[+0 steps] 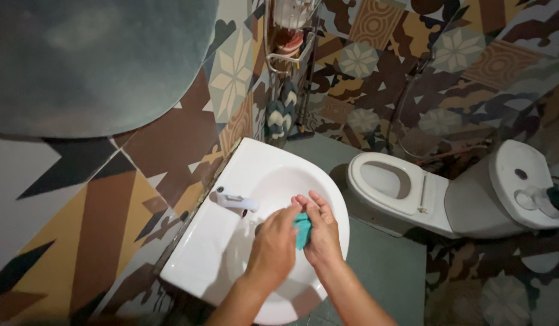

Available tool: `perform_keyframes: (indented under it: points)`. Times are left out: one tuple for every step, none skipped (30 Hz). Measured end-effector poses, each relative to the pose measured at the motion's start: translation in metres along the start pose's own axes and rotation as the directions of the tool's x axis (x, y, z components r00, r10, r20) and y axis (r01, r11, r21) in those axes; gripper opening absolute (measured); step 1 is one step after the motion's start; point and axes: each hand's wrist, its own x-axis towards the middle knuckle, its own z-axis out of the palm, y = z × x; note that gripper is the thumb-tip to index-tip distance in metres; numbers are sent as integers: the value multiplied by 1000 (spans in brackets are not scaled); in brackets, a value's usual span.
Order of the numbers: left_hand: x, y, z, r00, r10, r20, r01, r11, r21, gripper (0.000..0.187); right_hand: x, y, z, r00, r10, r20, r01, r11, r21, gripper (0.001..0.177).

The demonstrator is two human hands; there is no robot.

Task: The person washes a white bathroom sink by hand under running water, then uses a teal cloth to wipe the basin, faucet, and surrounding surfaces. The person rinses the cloth and continues wiping until the sink appears clean.

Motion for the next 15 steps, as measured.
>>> perform_keyframes:
  points:
    - [-1, 2, -1, 996, 92, 12, -93, 985, 146, 59, 1, -2, 5, 1000, -7, -16, 7, 1000, -11, 44]
    - [-4, 4, -1, 983, 178, 37, -181, 941, 285, 70, -1, -5, 10, 999, -11, -33, 11, 1000, -22, 44]
    - [-7, 4, 1, 963, 258, 75, -265, 870, 415, 81, -5, -7, 15, 999, -16, -50, 14, 999, -34, 44]
    - [-9, 1, 3, 971, 233, 51, -236, 906, 352, 82, -10, -7, 21, 998, -61, -27, 59, 994, -94, 44]
    - [-9, -3, 6, 978, 206, 28, -206, 936, 286, 84, -15, -8, 27, 994, -105, -1, 104, 983, -153, 44]
    - [-9, -7, 10, 984, 178, 6, -175, 960, 219, 86, -20, -9, 34, 989, -147, 28, 150, 966, -211, 43]
    - [-7, -13, 15, 996, 90, 12, -91, 989, 119, 83, -23, -10, 41, 982, -183, 41, 187, 950, -249, 43]
    - [-5, -19, 20, 1000, 4, 26, -5, 1000, 18, 79, -26, -11, 47, 974, -219, 56, 226, 931, -288, 43]
    - [-2, -24, 25, 996, -79, 50, 83, 993, -83, 76, -27, -13, 51, 964, -255, 72, 264, 908, -326, 43]
    - [-1, -28, 30, 992, -110, 54, 114, 991, -64, 71, -28, -14, 54, 952, -294, 80, 304, 895, -326, 42]
    - [0, -32, 34, 988, -142, 58, 144, 988, -45, 65, -28, -15, 56, 939, -333, 87, 343, 881, -326, 41]
    - [3, -36, 38, 983, -173, 60, 174, 984, -25, 59, -27, -16, 58, 924, -372, 95, 382, 865, -325, 41]
    - [5, -39, 42, 975, -204, 83, 206, 979, -11, 49, -24, -16, 59, 920, -385, 65, 386, 871, -303, 37]
    - [7, -42, 44, 966, -237, 106, 238, 971, 4, 39, -21, -16, 58, 918, -396, 34, 389, 877, -282, 34]
    - [9, -45, 46, 954, -270, 129, 270, 963, 19, 29, -18, -16, 58, 914, -406, 3, 393, 882, -261, 31]
